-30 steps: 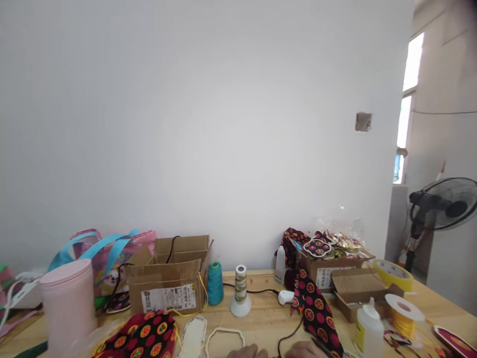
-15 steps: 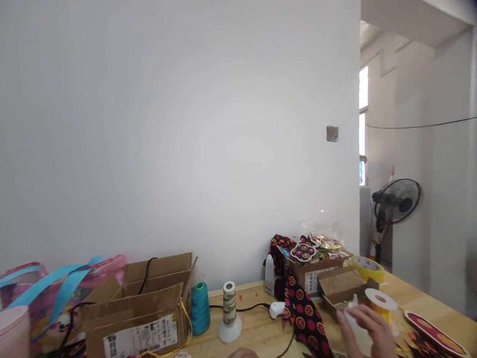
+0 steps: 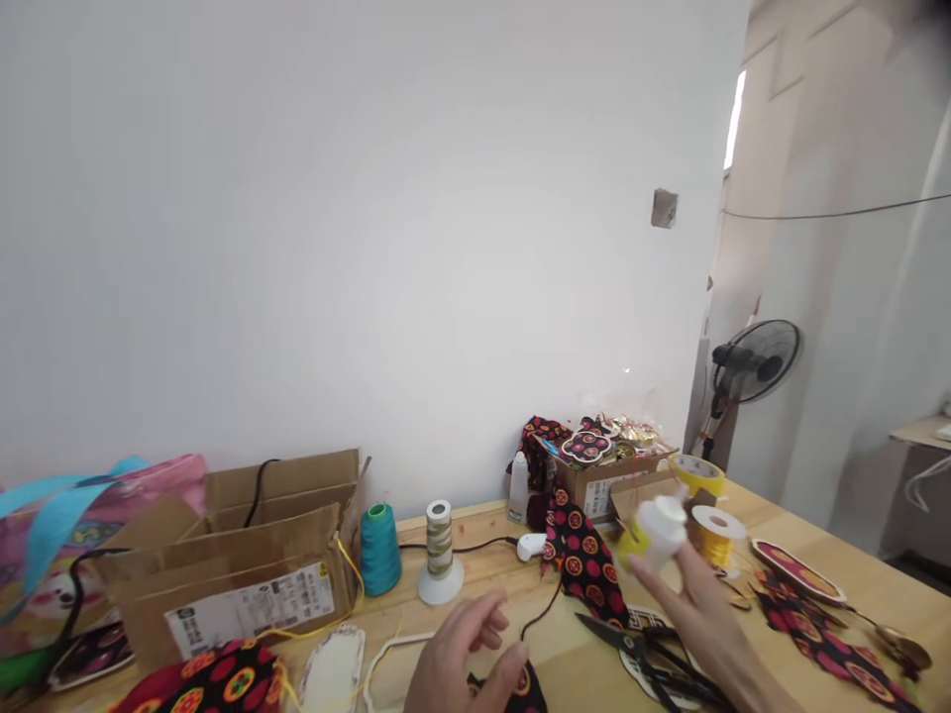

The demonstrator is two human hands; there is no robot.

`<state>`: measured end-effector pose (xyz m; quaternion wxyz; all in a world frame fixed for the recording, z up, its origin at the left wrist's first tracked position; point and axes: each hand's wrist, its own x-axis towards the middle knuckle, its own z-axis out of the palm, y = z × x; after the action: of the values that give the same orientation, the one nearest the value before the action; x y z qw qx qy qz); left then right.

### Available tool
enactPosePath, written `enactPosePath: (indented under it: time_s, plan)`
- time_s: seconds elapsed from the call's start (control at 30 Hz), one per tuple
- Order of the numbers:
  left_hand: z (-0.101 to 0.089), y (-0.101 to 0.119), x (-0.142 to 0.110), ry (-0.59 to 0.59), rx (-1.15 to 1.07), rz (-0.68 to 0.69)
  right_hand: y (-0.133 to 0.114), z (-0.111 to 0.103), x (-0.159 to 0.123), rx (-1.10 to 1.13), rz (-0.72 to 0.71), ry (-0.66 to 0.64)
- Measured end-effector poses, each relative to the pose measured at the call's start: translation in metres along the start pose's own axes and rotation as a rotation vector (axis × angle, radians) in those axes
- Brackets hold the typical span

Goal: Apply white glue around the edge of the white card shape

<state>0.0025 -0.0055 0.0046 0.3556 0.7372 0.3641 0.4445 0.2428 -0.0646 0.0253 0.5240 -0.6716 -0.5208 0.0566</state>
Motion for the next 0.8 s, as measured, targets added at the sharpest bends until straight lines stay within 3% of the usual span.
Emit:
enactPosePath:
  time_s: [0.07,0.13,0.2,0.27,0.33,0.4,0.47,0.6,0.67,0.8]
  plan:
    - [0.004,0.005,-0.001,0.058,-0.172,-0.013,-0.036,0.012,-0.009,0.268,-0.022,-0.359]
    - [0.006,0.009,-0.002,0.144,-0.274,-0.031,-0.061,0.029,-0.017,0.349,-0.069,-0.66]
    - [0.006,0.013,-0.001,0.246,-0.307,-0.13,-0.072,0.05,-0.022,0.403,-0.199,-0.772]
    - [0.003,0.019,0.001,0.3,-0.345,-0.292,-0.07,0.072,-0.024,0.615,-0.13,-0.737]
    - [0.001,0.024,0.003,0.314,-0.384,-0.399,-0.061,0.093,-0.026,1.023,0.103,-0.602]
    - [0.004,0.027,0.004,0.317,-0.383,-0.41,-0.052,0.108,-0.031,1.345,0.295,-0.536]
    - [0.01,0.026,0.003,0.295,-0.355,-0.42,-0.048,0.115,-0.037,1.563,0.43,-0.553]
    - [0.018,0.021,0.001,0.185,-0.356,-0.392,-0.048,0.111,-0.039,1.791,0.562,-0.567]
    - [0.016,0.018,0.0,0.06,-0.195,-0.282,-0.045,0.105,-0.031,1.826,0.601,-0.488]
    - [0.011,0.007,-0.004,-0.556,0.273,-0.045,-0.033,0.089,-0.011,1.814,0.662,-0.333]
